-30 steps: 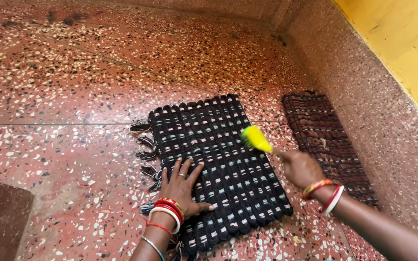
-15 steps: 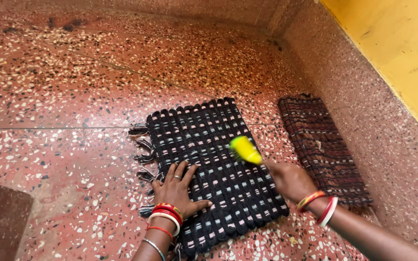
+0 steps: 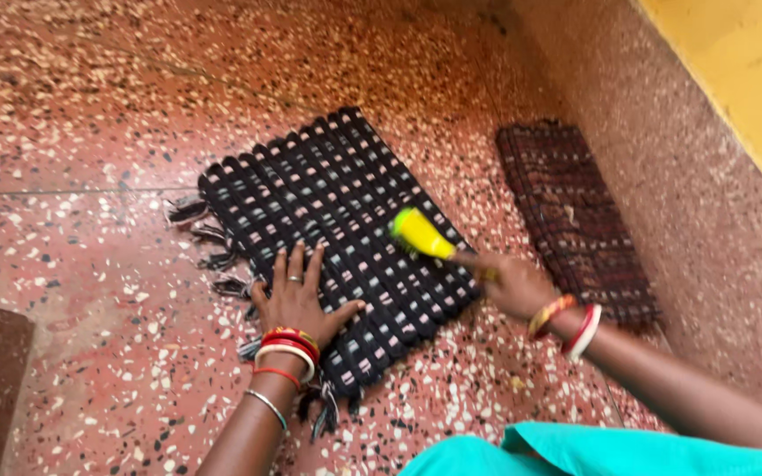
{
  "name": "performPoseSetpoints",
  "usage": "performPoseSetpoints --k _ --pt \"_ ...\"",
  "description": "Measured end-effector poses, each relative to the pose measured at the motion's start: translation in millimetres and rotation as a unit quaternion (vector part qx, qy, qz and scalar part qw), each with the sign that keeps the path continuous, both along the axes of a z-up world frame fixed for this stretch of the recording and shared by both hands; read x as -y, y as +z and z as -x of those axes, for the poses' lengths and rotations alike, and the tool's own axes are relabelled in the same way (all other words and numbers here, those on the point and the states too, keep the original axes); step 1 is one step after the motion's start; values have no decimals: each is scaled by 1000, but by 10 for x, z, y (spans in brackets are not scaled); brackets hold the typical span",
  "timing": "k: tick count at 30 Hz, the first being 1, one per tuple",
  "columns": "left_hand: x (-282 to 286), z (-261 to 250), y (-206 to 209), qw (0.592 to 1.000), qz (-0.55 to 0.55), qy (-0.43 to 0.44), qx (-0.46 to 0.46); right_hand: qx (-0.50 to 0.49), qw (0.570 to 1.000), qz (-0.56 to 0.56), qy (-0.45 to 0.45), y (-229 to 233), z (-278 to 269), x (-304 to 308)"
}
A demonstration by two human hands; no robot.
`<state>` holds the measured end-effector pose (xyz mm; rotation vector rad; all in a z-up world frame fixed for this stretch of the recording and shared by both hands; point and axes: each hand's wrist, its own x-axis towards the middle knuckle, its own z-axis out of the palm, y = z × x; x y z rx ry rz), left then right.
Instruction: The person brushes dust off two rugs by hand using a small yellow brush, turning one rug over and brushing both sides.
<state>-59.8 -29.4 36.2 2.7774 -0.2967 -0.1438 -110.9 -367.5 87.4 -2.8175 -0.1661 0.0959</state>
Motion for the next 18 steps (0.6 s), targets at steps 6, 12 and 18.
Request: performPoseSetpoints --k 6,12,18 --pt "-21 -43 -163 1000 24 -10 -4 28 975 76 -205 406 -172 117" --pt "-21 -91 -256 1000 8 -14 3 -76 985 -146 47 205 280 -443" --pt "-27 -122 -353 1000 -7 -10 -2 -47 990 -47 -122 246 112 -17"
